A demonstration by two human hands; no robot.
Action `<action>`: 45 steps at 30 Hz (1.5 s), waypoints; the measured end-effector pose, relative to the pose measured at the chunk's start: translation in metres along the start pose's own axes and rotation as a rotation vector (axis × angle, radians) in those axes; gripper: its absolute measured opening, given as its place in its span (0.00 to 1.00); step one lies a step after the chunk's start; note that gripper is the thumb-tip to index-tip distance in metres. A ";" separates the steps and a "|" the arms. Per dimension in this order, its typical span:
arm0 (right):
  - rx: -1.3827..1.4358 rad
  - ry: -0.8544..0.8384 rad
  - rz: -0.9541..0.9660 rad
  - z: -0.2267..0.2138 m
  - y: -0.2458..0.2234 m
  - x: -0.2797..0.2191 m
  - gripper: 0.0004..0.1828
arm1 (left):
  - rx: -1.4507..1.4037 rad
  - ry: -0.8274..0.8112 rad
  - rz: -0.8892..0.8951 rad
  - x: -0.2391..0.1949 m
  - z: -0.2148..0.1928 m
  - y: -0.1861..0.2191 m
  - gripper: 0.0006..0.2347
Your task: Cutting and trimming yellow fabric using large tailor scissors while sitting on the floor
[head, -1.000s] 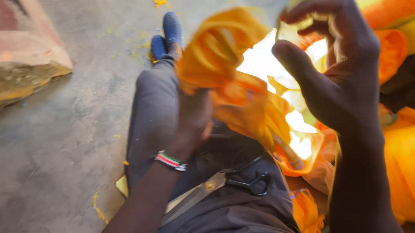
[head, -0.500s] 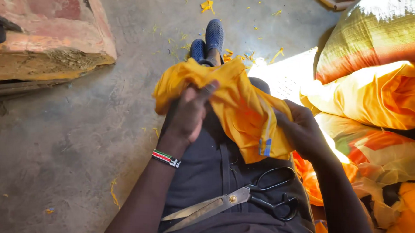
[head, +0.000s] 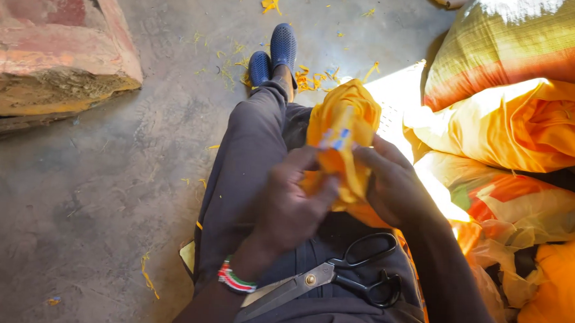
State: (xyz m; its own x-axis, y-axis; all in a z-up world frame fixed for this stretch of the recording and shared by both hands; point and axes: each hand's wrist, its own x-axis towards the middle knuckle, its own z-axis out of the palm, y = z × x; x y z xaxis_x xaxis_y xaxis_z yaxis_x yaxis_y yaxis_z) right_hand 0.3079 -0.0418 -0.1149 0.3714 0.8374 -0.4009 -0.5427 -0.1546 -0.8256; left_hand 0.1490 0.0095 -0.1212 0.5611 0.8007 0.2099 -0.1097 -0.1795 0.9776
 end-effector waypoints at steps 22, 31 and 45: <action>-1.489 -0.624 0.073 -0.076 -0.009 -0.043 0.17 | 0.441 0.553 -0.511 -0.063 -0.124 -0.071 0.22; -1.629 -0.933 -0.147 -0.038 -0.008 -0.083 0.17 | 0.615 0.287 0.346 -0.031 -0.066 0.020 0.12; -1.625 -0.693 -0.113 -0.102 -0.043 -0.083 0.37 | 0.630 -0.257 0.279 -0.018 -0.067 -0.042 0.10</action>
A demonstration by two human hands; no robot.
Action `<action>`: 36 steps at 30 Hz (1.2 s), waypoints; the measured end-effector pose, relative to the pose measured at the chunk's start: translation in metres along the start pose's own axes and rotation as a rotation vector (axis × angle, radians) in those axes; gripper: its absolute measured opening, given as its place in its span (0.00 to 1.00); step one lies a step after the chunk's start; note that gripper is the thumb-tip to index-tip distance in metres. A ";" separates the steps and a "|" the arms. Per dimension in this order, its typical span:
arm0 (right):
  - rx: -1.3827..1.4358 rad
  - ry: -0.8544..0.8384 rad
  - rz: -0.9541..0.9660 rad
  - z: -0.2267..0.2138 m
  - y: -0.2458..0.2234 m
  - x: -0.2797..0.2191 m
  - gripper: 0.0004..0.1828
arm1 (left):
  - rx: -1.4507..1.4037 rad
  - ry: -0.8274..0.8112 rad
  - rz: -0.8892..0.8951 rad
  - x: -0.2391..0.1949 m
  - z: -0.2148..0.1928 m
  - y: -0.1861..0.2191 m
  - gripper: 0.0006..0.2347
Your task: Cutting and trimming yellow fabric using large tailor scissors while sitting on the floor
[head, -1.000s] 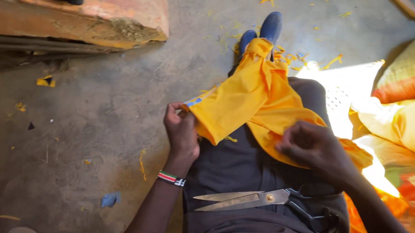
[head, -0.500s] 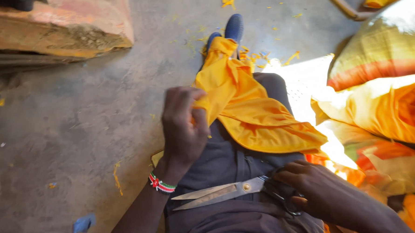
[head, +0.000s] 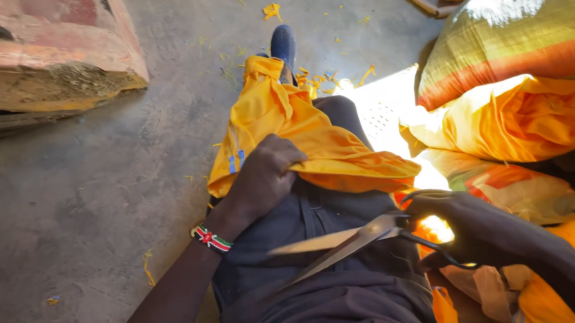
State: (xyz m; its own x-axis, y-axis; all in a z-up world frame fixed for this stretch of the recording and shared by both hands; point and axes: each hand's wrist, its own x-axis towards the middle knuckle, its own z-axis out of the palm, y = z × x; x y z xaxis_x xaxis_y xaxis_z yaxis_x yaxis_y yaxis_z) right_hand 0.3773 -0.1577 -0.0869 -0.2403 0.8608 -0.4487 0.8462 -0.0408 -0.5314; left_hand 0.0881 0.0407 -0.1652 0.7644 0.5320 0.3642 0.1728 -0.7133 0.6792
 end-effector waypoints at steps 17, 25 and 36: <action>0.630 0.940 0.288 0.050 0.032 0.105 0.33 | -0.448 -0.063 -0.234 -0.008 0.013 0.052 0.09; 0.445 1.017 0.386 0.047 0.041 0.109 0.22 | 0.173 0.013 -0.196 0.004 0.023 -0.003 0.18; 0.172 1.338 0.293 -0.023 0.112 -0.004 0.18 | 0.034 0.401 -0.162 0.095 0.054 -0.021 0.16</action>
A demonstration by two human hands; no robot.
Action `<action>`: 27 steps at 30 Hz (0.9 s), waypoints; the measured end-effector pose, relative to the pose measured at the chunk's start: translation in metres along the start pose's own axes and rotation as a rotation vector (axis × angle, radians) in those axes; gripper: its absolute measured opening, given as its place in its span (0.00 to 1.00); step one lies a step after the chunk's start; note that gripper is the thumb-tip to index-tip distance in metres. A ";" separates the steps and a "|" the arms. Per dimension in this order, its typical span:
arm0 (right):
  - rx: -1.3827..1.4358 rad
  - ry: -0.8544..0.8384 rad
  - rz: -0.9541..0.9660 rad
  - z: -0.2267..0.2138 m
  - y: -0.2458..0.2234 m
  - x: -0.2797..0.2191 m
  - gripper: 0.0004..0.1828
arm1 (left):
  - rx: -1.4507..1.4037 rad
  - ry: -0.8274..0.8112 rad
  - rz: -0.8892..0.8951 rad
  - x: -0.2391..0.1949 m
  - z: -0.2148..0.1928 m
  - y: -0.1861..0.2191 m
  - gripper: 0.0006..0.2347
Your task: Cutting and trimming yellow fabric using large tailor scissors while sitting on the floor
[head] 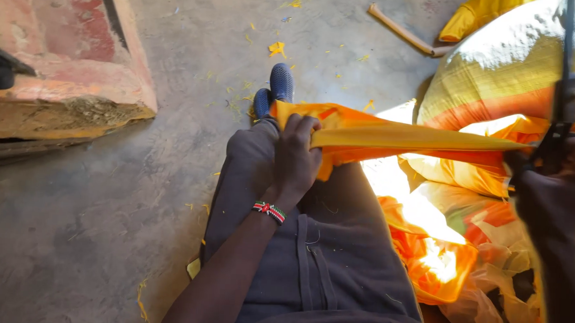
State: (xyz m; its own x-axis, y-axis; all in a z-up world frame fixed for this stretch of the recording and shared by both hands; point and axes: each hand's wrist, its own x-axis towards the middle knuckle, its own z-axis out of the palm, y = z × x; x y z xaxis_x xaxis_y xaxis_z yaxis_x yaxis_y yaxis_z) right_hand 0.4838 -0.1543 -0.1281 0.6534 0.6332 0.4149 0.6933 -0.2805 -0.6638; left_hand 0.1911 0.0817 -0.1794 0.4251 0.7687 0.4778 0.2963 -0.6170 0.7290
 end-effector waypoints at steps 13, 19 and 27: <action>0.453 -0.505 0.350 0.108 -0.156 -0.069 0.32 | -0.308 0.110 0.035 -0.020 -0.062 0.043 0.11; 0.356 -0.249 -0.022 0.185 -0.166 -0.067 0.15 | -0.122 0.254 0.016 -0.037 -0.054 0.031 0.14; 0.436 -0.127 0.250 0.128 -0.156 -0.048 0.15 | 0.109 0.133 -0.207 -0.015 -0.051 -0.002 0.11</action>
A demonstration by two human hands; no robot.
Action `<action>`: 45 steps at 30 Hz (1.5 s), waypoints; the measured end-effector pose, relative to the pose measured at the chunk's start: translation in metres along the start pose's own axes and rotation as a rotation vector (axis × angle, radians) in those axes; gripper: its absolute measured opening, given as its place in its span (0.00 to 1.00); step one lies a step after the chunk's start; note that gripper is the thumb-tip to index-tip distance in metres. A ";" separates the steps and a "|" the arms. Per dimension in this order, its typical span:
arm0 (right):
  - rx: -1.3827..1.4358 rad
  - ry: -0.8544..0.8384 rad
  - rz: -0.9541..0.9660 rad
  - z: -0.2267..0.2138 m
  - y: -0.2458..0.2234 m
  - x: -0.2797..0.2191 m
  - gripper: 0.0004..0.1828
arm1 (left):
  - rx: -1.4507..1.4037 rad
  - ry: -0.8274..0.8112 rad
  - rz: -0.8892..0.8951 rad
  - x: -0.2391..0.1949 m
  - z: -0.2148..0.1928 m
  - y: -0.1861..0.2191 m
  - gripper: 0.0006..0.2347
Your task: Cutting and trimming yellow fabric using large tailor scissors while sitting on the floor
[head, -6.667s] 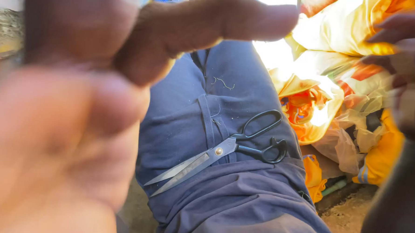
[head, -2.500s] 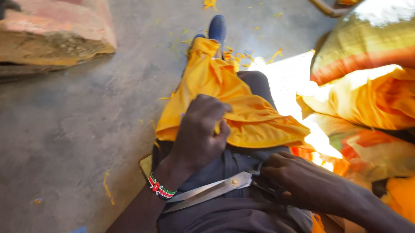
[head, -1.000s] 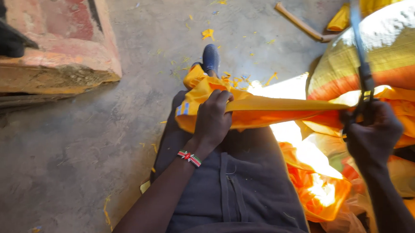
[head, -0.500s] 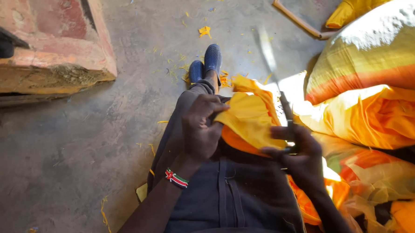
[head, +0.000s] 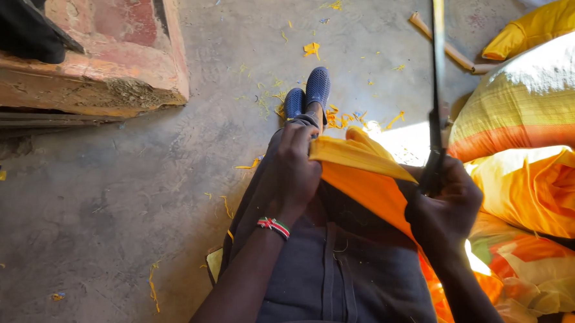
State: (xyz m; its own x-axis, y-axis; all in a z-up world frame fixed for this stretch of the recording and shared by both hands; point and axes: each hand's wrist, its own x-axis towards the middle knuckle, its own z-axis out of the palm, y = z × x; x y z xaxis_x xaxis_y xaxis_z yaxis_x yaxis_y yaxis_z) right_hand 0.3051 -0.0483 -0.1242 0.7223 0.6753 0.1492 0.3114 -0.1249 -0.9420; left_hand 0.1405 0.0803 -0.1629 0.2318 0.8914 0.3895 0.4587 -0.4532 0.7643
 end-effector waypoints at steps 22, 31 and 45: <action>-0.075 -0.269 -0.092 0.038 0.001 -0.030 0.19 | -0.154 -0.484 0.045 -0.029 -0.037 0.021 0.23; -0.263 -0.273 -0.114 -0.026 0.026 0.000 0.23 | -0.291 0.075 -0.253 -0.018 -0.081 -0.049 0.07; -0.151 -0.369 0.156 0.013 0.046 -0.015 0.23 | 0.446 -0.636 0.528 -0.012 0.001 -0.032 0.19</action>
State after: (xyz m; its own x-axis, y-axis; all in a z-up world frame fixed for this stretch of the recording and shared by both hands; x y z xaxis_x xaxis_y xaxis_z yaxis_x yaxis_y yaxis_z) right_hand 0.3005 -0.0542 -0.1735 0.5069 0.8514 -0.1349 0.3227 -0.3326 -0.8862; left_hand 0.1237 0.0841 -0.1931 0.8685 0.4637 0.1750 0.4162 -0.8741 0.2505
